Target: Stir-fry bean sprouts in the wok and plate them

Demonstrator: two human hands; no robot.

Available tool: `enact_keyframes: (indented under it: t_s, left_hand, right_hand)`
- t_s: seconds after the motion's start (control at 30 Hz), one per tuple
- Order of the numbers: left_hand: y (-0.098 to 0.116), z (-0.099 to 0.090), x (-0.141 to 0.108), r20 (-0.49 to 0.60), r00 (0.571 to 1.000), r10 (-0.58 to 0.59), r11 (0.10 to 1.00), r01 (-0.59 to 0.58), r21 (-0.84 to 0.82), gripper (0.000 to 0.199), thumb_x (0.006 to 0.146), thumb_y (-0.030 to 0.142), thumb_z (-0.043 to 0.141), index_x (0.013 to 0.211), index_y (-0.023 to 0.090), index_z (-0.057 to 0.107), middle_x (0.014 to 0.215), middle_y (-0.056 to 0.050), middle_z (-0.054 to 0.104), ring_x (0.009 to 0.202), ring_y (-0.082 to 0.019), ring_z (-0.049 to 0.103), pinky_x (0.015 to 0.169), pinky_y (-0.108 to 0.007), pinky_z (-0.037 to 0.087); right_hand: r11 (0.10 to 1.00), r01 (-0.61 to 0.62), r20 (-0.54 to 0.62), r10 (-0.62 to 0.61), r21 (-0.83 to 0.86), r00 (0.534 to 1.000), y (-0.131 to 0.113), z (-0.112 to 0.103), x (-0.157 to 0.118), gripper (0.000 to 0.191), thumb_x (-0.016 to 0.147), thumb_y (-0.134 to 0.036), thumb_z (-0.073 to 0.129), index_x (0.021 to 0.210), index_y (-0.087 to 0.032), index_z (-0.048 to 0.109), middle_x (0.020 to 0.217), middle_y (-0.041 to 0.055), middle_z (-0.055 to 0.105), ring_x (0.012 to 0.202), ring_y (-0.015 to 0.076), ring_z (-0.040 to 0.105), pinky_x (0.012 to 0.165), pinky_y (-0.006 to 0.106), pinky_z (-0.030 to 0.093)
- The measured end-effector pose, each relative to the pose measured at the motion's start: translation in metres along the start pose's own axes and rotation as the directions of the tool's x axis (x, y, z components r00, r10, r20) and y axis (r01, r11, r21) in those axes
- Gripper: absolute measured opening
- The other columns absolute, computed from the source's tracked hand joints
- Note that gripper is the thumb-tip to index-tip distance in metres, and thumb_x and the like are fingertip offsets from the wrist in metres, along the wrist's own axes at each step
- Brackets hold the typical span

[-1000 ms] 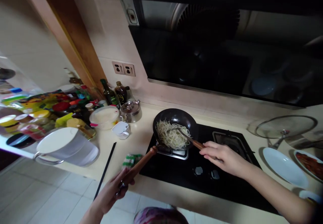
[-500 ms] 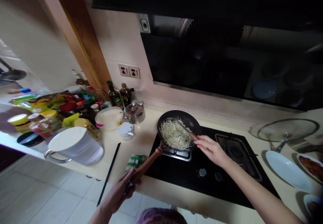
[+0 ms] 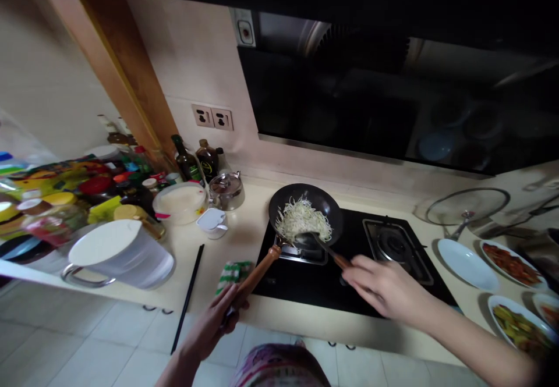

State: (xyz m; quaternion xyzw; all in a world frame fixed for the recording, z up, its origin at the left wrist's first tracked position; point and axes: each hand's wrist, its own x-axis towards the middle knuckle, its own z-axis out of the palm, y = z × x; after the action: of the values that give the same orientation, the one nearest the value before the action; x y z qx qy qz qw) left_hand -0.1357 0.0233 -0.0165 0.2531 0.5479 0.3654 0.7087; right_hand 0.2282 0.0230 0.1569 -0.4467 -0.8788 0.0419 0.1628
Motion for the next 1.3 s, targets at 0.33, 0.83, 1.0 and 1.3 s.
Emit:
enact_keyframes:
  t_s: [0.33,0.83,1.0,1.3]
  left_hand:
    - [0.002,0.003,-0.005,0.036,0.999,0.027,1.0,-0.027,-0.003,0.056,0.071,0.06,0.066,0.107,0.017,0.06,0.075,-0.004,0.065,0.047,-0.004,0.037,0.044,-0.018,0.022]
    - [-0.002,0.007,-0.005,-0.11,0.994,-0.004,0.993,-0.009,-0.117,0.064,0.071,0.059,0.067,0.115,0.014,0.061,0.075,-0.007,0.067,0.052,-0.006,0.041,0.046,-0.016,0.028]
    - [-0.002,0.011,-0.004,-0.174,0.984,-0.031,0.987,0.003,-0.161,0.067,0.069,0.061,0.069,0.113,0.011,0.06,0.072,-0.007,0.067,0.051,-0.006,0.041,0.045,-0.015,0.028]
    - [0.008,0.015,-0.006,-0.201,0.979,-0.041,0.993,0.019,-0.114,0.068,0.063,0.056,0.075,0.11,0.009,0.061,0.069,-0.008,0.068,0.049,-0.006,0.041,0.042,-0.015,0.029]
  right_hand:
    - [0.802,-0.53,-0.251,0.592,0.275,0.766,0.054,0.012,0.038,0.018,0.086,-0.037,0.052,0.084,-0.023,0.064,0.067,0.0015,0.067,0.059,0.02,0.069,0.055,0.027,0.053]
    - [0.849,-0.346,-0.077,0.406,0.399,0.91,0.173,-0.021,0.119,0.029,0.075,-0.042,0.066,0.095,-0.021,0.068,0.086,0.0066,0.074,0.083,0.0241,0.069,0.084,0.043,0.053]
    - [0.51,-0.472,0.286,0.402,0.719,0.87,0.209,-0.008,0.144,0.039,0.061,-0.048,0.076,0.086,-0.019,0.067,0.085,0.0085,0.074,0.085,0.025,0.07,0.085,0.041,0.054]
    - [0.957,-0.046,0.201,-0.013,0.288,0.98,0.128,-0.071,0.02,0.02,0.089,-0.036,0.056,0.092,-0.027,0.073,0.097,0.0073,0.07,0.089,0.0223,0.068,0.075,0.032,0.054]
